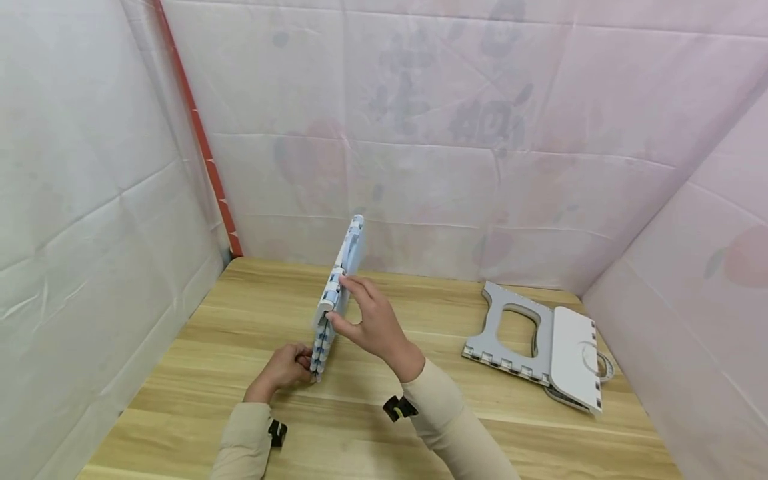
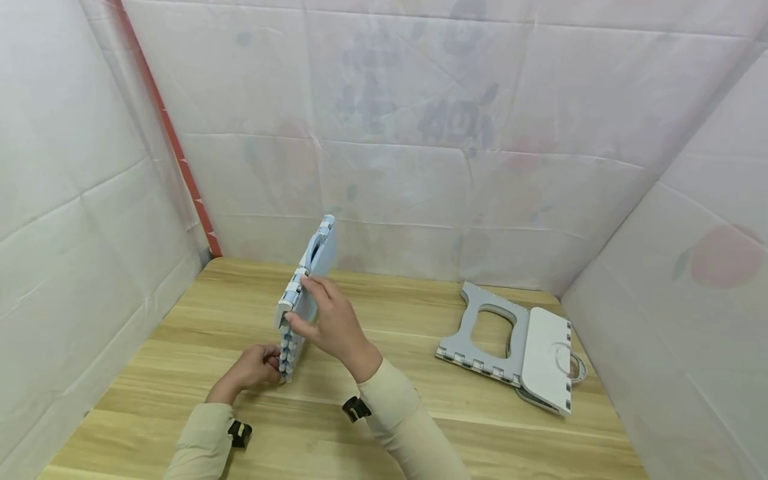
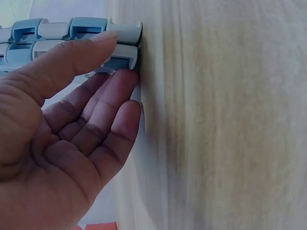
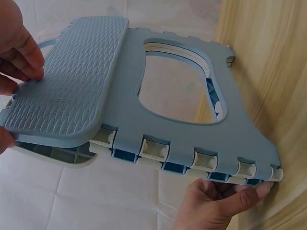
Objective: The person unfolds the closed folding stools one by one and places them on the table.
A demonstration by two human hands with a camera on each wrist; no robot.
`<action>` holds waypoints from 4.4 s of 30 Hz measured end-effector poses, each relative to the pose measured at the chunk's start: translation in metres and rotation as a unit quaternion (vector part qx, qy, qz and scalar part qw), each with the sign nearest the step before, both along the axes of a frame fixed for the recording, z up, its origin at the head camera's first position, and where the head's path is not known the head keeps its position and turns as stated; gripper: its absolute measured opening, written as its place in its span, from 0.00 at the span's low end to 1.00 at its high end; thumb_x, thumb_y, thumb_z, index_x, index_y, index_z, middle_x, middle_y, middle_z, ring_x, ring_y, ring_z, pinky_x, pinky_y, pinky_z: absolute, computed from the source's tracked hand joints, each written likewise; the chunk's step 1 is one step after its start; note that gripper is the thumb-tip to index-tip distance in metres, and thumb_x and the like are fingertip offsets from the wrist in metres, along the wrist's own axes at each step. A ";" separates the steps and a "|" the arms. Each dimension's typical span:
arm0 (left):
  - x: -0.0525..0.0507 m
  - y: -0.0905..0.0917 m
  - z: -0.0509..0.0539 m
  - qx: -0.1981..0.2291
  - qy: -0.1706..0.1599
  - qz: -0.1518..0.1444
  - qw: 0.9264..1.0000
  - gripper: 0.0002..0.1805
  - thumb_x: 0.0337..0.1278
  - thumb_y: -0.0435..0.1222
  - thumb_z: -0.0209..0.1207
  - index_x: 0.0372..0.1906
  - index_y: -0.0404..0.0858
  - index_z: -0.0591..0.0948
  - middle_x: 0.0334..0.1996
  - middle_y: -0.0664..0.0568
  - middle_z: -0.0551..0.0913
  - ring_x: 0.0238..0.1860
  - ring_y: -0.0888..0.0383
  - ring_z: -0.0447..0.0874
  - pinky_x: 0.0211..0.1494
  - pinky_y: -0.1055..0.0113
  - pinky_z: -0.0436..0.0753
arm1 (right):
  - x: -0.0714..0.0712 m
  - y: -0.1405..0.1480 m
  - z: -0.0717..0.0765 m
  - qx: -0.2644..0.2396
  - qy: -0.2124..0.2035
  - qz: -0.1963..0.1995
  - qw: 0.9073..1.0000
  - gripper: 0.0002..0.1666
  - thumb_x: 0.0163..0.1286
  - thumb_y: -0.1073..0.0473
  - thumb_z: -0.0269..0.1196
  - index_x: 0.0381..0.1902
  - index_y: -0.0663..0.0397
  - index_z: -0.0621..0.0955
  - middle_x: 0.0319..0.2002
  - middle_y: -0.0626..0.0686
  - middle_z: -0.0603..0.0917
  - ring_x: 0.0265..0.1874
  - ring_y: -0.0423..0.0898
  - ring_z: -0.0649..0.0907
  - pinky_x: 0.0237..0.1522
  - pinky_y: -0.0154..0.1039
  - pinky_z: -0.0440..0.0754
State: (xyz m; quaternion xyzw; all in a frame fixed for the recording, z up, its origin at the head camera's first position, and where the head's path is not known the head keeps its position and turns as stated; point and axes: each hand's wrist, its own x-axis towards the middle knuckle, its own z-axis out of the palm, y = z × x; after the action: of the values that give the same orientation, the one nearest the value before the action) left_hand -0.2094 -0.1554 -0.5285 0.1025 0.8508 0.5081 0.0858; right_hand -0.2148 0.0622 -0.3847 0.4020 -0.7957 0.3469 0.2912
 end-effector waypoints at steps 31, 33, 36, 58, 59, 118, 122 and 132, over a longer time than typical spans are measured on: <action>0.000 -0.009 -0.009 -0.002 0.012 -0.034 0.999 0.21 0.32 0.25 0.71 0.39 0.25 0.79 0.26 0.51 0.80 0.29 0.56 0.78 0.35 0.63 0.78 | -0.010 -0.017 0.006 0.109 0.091 0.006 0.990 0.36 0.57 0.54 0.66 0.59 0.68 0.70 0.52 0.61 0.74 0.51 0.52 0.75 0.53 0.37 0.72; 0.001 -0.009 -0.009 -0.002 0.014 -0.038 0.999 0.22 0.32 0.25 0.71 0.40 0.25 0.78 0.26 0.50 0.80 0.29 0.56 0.78 0.35 0.63 0.78 | -0.011 -0.019 0.006 0.113 0.090 0.006 0.990 0.36 0.57 0.53 0.66 0.59 0.68 0.70 0.52 0.61 0.74 0.52 0.52 0.75 0.54 0.37 0.71; 0.000 -0.009 -0.010 0.004 0.012 -0.042 0.999 0.23 0.32 0.25 0.71 0.41 0.24 0.78 0.27 0.49 0.81 0.29 0.56 0.79 0.34 0.63 0.79 | -0.012 -0.020 0.006 0.113 0.091 0.005 0.989 0.36 0.57 0.53 0.66 0.59 0.68 0.70 0.52 0.61 0.74 0.51 0.52 0.75 0.53 0.37 0.72; 0.009 -0.009 0.000 0.031 0.011 -0.025 0.999 0.35 0.35 0.27 0.69 0.55 0.24 0.70 0.40 0.43 0.79 0.39 0.49 0.79 0.43 0.57 0.78 | -0.009 -0.020 0.003 0.113 0.085 0.001 0.990 0.35 0.58 0.54 0.65 0.59 0.67 0.70 0.52 0.61 0.74 0.51 0.52 0.75 0.51 0.38 0.74; 0.010 -0.008 0.000 0.037 0.012 -0.022 0.999 0.35 0.36 0.27 0.69 0.56 0.25 0.70 0.42 0.43 0.79 0.42 0.48 0.79 0.45 0.56 0.78 | -0.009 -0.020 0.003 0.112 0.085 0.000 0.990 0.35 0.58 0.54 0.65 0.59 0.67 0.70 0.52 0.61 0.74 0.51 0.52 0.75 0.51 0.38 0.74; 0.018 0.005 0.038 0.114 0.060 0.044 0.991 0.19 0.47 0.24 0.64 0.47 0.33 0.77 0.43 0.44 0.80 0.49 0.44 0.77 0.52 0.48 0.73 | 0.009 -0.013 -0.044 0.007 -0.068 0.020 0.997 0.47 0.54 0.61 0.69 0.65 0.74 0.59 0.59 0.66 0.68 0.56 0.55 0.71 0.55 0.45 0.71; 0.009 0.000 0.026 0.096 0.060 0.054 0.992 0.21 0.44 0.26 0.67 0.48 0.35 0.77 0.43 0.46 0.80 0.49 0.46 0.77 0.52 0.51 0.74 | 0.012 -0.016 -0.055 -0.013 -0.140 0.017 0.990 0.47 0.55 0.62 0.69 0.66 0.73 0.58 0.57 0.68 0.68 0.53 0.57 0.73 0.52 0.46 0.73; 0.006 0.000 0.025 0.091 0.069 0.044 0.992 0.24 0.40 0.25 0.68 0.48 0.34 0.77 0.42 0.46 0.80 0.47 0.47 0.78 0.52 0.54 0.75 | 0.013 -0.020 -0.074 -0.035 -0.219 0.007 0.975 0.42 0.59 0.61 0.66 0.66 0.71 0.60 0.56 0.65 0.71 0.51 0.55 0.74 0.47 0.47 0.75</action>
State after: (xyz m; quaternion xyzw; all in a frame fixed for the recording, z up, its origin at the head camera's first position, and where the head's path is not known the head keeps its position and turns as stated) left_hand -0.2035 -0.1556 -0.5031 0.1075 0.8084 0.5787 -0.0056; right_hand -0.2018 0.0427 -0.4583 0.3116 -0.8244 0.4567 0.1213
